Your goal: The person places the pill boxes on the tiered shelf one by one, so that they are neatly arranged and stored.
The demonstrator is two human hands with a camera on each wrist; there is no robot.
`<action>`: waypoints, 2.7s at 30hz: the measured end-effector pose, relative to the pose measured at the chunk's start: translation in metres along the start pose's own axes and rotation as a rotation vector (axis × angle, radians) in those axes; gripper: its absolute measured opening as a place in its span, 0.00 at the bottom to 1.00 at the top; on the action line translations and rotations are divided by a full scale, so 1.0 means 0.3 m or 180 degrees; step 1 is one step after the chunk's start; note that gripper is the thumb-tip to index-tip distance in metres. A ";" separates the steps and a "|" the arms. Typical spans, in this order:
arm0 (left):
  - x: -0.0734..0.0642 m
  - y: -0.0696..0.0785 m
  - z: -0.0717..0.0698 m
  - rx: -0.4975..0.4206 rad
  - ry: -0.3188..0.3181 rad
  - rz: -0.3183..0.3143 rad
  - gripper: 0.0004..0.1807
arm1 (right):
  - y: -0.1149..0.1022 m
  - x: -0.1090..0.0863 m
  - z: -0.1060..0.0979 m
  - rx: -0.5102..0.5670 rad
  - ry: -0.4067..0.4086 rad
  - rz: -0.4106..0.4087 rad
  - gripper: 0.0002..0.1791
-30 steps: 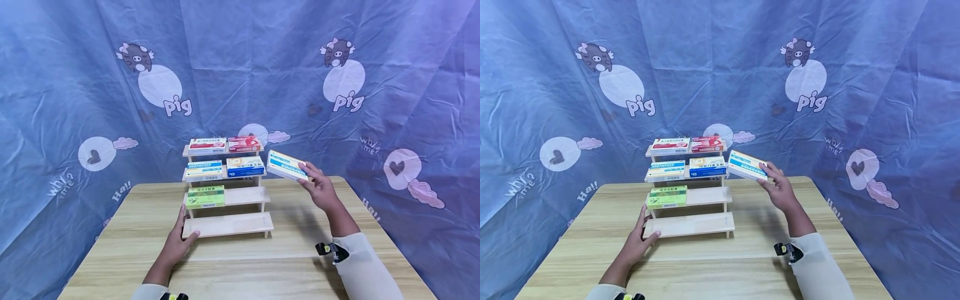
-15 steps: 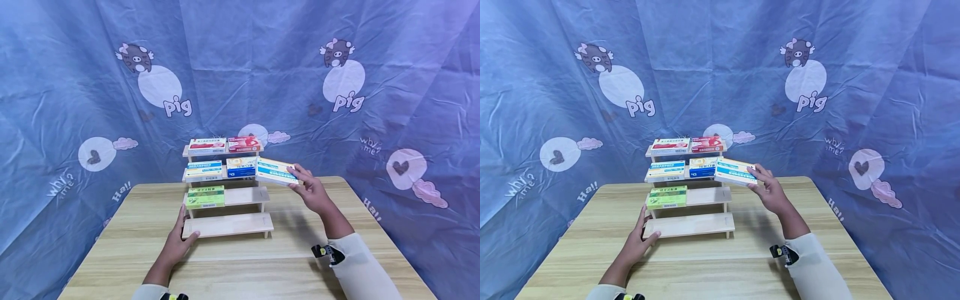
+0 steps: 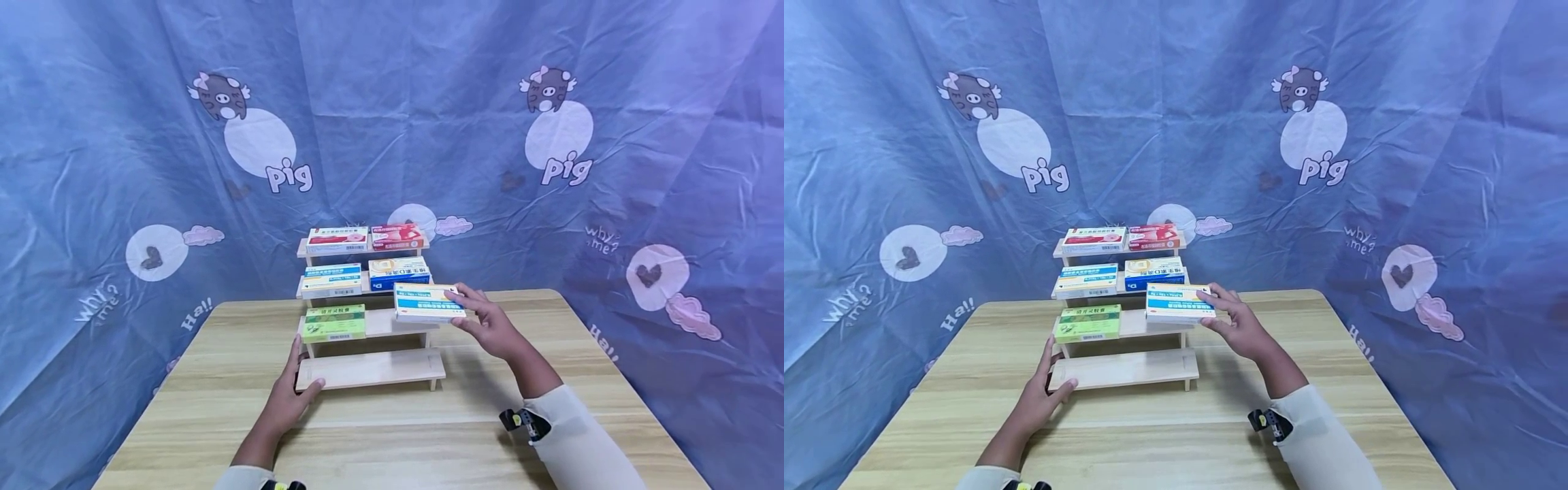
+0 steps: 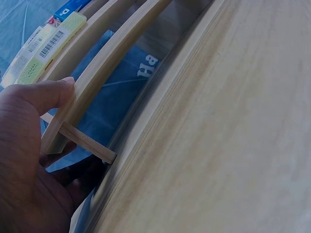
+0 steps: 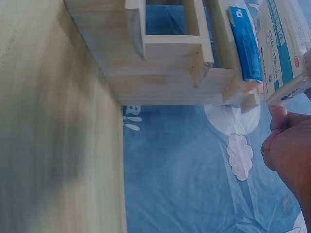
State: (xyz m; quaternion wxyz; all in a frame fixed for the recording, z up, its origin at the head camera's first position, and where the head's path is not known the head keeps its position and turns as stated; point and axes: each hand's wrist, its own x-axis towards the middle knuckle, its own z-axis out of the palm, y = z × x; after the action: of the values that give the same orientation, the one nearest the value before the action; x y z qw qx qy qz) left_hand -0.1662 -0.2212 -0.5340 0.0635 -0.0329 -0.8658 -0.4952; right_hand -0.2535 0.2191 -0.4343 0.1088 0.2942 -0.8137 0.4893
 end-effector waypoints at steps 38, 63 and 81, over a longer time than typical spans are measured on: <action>-0.002 0.000 -0.001 -0.0029 -0.0026 -0.0025 0.60 | 0.079 0.016 0.146 -0.0073 -0.0395 0.0292 0.30; -0.001 -0.004 -0.005 -0.0079 -0.0050 -0.0034 0.60 | 0.105 0.023 0.188 0.0020 -0.0068 0.0089 0.26; -0.002 -0.002 -0.003 -0.0044 -0.0041 -0.0033 0.60 | 0.109 0.025 0.208 0.0094 -0.0070 0.0188 0.28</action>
State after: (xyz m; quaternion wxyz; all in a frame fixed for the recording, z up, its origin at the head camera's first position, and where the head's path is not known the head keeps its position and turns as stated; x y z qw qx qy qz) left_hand -0.1655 -0.2224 -0.5341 0.0551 -0.0320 -0.8629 -0.5013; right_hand -0.2716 0.1740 -0.4857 0.0810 0.2770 -0.8159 0.5010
